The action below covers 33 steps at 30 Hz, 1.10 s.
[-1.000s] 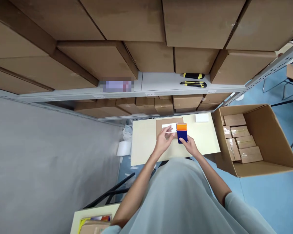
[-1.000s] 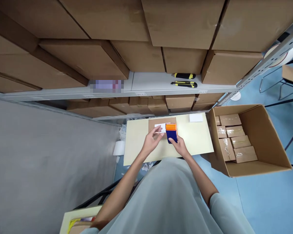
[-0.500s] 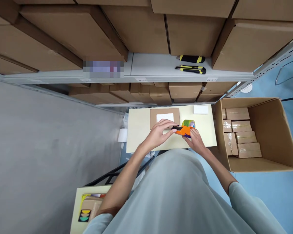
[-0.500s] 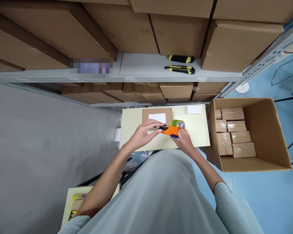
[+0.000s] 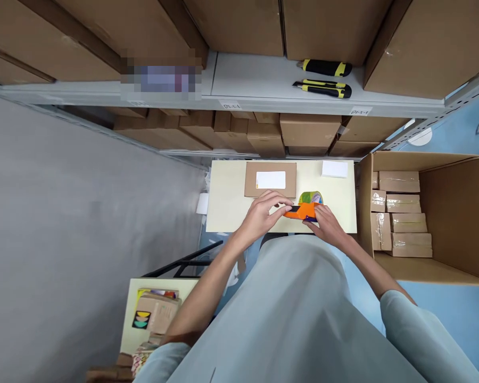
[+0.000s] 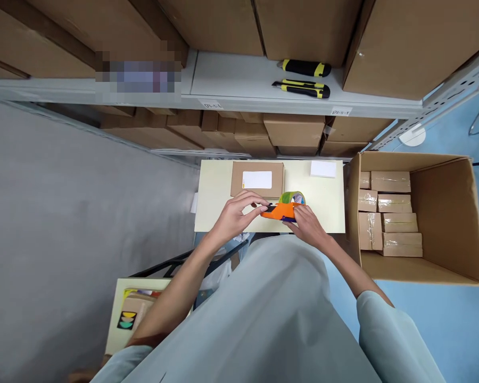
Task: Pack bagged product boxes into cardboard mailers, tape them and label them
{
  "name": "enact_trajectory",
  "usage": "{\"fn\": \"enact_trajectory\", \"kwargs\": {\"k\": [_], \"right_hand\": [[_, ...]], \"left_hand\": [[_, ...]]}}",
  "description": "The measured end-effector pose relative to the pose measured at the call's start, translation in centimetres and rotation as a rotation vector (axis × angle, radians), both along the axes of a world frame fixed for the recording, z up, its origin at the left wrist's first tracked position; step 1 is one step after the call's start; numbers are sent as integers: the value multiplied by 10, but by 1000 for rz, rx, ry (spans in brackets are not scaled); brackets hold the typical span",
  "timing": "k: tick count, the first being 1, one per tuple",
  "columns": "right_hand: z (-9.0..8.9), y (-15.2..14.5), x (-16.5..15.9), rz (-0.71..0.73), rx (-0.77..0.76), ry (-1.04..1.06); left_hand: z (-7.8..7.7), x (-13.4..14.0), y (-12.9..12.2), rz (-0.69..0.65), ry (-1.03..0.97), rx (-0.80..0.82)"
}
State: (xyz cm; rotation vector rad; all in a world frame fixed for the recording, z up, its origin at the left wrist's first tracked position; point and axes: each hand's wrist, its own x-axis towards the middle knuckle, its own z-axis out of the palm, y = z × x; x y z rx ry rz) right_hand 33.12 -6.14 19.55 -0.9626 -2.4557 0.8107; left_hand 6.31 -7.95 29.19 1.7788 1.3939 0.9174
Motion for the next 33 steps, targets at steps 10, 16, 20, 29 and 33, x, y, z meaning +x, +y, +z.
{"fn": "enact_trajectory", "kwargs": {"k": [10, 16, 20, 29, 33], "right_hand": [[-26, -13, 20, 90, -131, -116], [-44, -14, 48, 135, -242, -163], [-46, -12, 66, 144, -295, -166], [-50, 7, 101, 209, -244, -363], [-60, 21, 107, 226, -217, -468]], "left_hand": [[-63, 19, -35, 77, -14, -78], [-115, 35, -48, 111, -114, -167], [-134, 43, -54, 166, -171, -242], [-161, 34, -65, 358, -242, -285], [-181, 12, -69, 442, -249, -327]]}}
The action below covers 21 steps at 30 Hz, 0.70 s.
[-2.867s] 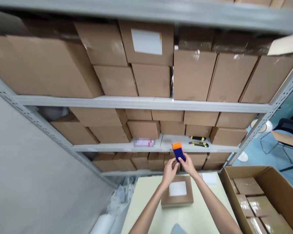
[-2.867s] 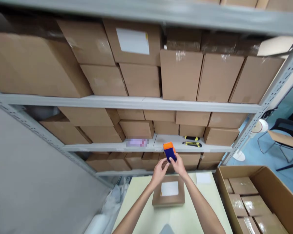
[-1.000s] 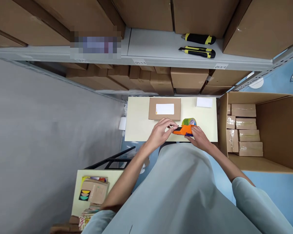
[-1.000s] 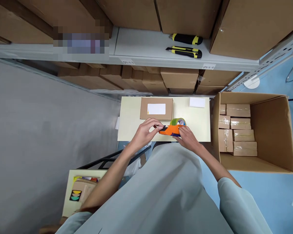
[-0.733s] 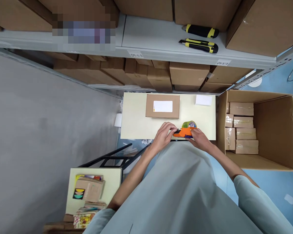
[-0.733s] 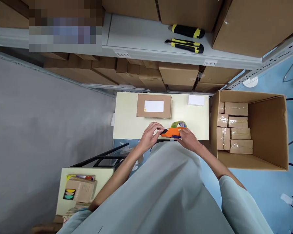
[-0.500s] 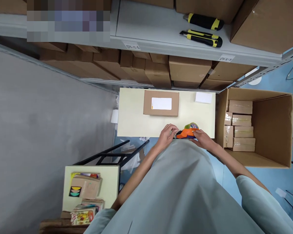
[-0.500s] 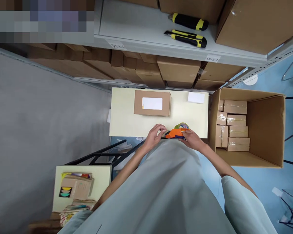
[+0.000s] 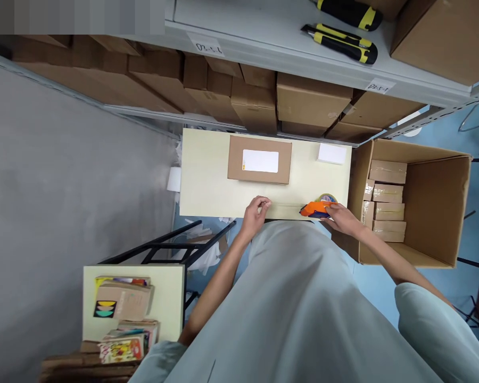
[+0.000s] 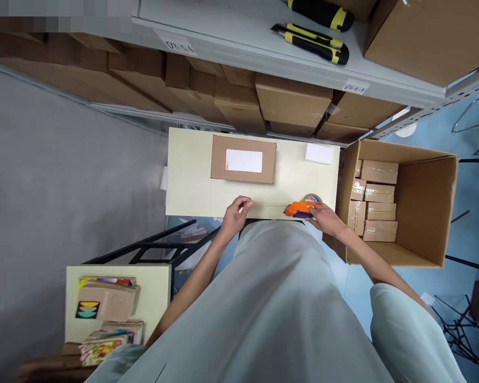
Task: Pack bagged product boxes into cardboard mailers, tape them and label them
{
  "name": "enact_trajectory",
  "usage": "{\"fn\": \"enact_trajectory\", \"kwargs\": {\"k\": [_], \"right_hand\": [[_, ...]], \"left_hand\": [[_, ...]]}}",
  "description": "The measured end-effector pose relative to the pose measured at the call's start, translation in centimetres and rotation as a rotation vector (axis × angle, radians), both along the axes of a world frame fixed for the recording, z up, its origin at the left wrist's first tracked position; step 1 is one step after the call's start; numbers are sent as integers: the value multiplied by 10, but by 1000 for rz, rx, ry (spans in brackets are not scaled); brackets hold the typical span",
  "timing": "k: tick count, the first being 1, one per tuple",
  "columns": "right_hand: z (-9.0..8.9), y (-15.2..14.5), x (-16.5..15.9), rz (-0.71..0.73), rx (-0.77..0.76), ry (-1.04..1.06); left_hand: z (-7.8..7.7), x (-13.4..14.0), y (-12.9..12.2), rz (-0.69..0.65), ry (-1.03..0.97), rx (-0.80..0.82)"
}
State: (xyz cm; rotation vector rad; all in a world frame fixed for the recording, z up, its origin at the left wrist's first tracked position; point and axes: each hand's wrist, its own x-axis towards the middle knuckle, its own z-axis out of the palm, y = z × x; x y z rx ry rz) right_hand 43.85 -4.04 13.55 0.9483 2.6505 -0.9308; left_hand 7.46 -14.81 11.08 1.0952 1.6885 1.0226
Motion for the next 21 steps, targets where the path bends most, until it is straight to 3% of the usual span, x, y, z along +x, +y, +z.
{"fn": "enact_trajectory", "kwargs": {"k": [7, 11, 15, 21], "right_hand": [[-50, 34, -42, 5, 52, -120], [-71, 47, -56, 14, 75, -213], [-80, 52, -60, -7, 88, -223], [-79, 52, -72, -96, 127, -275]], "left_hand": [[-54, -1, 13, 254, -124, -127], [-72, 4, 26, 381, -79, -135], [-81, 11, 39, 442, -8, -90], [-93, 31, 55, 607, -20, -68]]}}
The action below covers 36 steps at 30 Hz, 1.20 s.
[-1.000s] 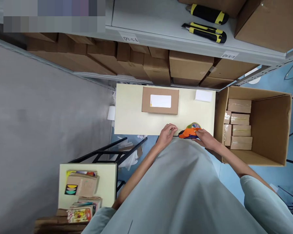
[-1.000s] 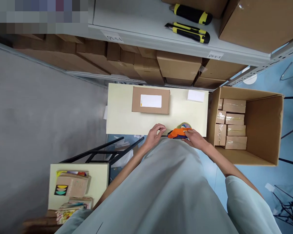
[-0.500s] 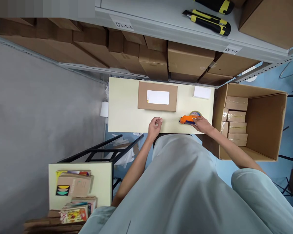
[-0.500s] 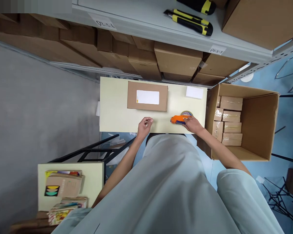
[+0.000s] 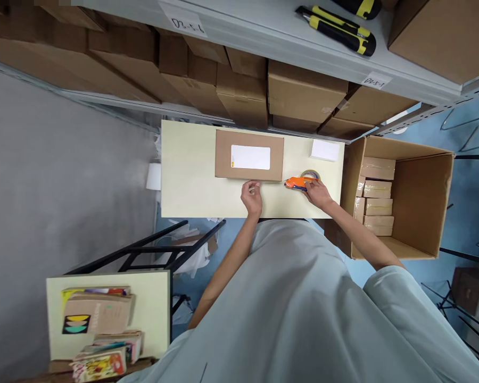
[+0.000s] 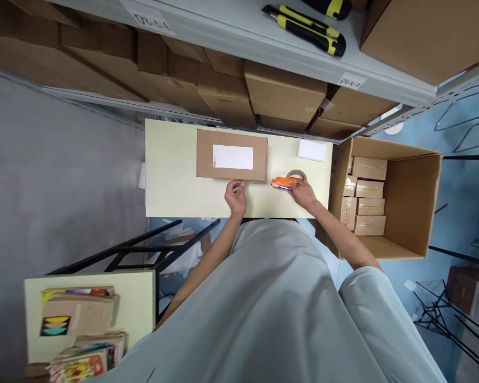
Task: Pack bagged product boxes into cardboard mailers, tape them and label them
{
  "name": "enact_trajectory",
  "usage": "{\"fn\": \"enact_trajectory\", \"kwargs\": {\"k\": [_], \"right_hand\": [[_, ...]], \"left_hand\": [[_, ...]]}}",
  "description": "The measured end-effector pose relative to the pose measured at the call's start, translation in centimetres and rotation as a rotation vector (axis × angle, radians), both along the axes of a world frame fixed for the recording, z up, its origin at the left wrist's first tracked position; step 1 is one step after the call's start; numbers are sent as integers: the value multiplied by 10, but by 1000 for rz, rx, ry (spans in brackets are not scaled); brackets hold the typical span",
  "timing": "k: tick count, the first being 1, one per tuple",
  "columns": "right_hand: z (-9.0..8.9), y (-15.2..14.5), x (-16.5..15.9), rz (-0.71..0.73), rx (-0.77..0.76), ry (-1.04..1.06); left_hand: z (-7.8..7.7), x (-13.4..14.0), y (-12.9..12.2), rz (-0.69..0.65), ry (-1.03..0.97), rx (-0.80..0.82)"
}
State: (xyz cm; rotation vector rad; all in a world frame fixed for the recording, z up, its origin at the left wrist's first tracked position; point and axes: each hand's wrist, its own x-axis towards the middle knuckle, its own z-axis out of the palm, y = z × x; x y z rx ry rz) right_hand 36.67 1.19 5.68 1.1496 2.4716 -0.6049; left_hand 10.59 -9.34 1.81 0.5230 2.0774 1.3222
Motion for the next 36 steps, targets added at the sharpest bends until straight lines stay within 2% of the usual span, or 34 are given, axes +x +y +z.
{"fn": "enact_trajectory", "kwargs": {"k": [8, 12, 17, 20, 24, 26, 29, 32, 36], "right_hand": [[2, -8, -18, -49, 56, -3], [0, -10, -22, -50, 57, 26], [-10, -13, -29, -54, 96, 100], [-12, -14, -34, -40, 105, 89], [-7, -13, -39, -25, 88, -23], [-5, -12, -41, -21, 84, -60], [-5, -12, -41, -14, 94, -71], [-7, -12, -39, -4, 117, -65], [-11, -12, -38, 5, 137, -56]], "left_hand": [[-17, 14, 29, 333, -119, 9], [-26, 11, 30, 409, -234, 15], [-29, 0, 28, 428, -182, -18], [-20, -12, 30, 478, -209, -44], [5, -22, 28, 634, -447, -76], [21, -17, 22, 613, -575, -100], [41, -1, 18, 446, -762, -71], [55, 10, 34, 337, -934, -28], [59, 6, 76, 429, -913, -66]]}}
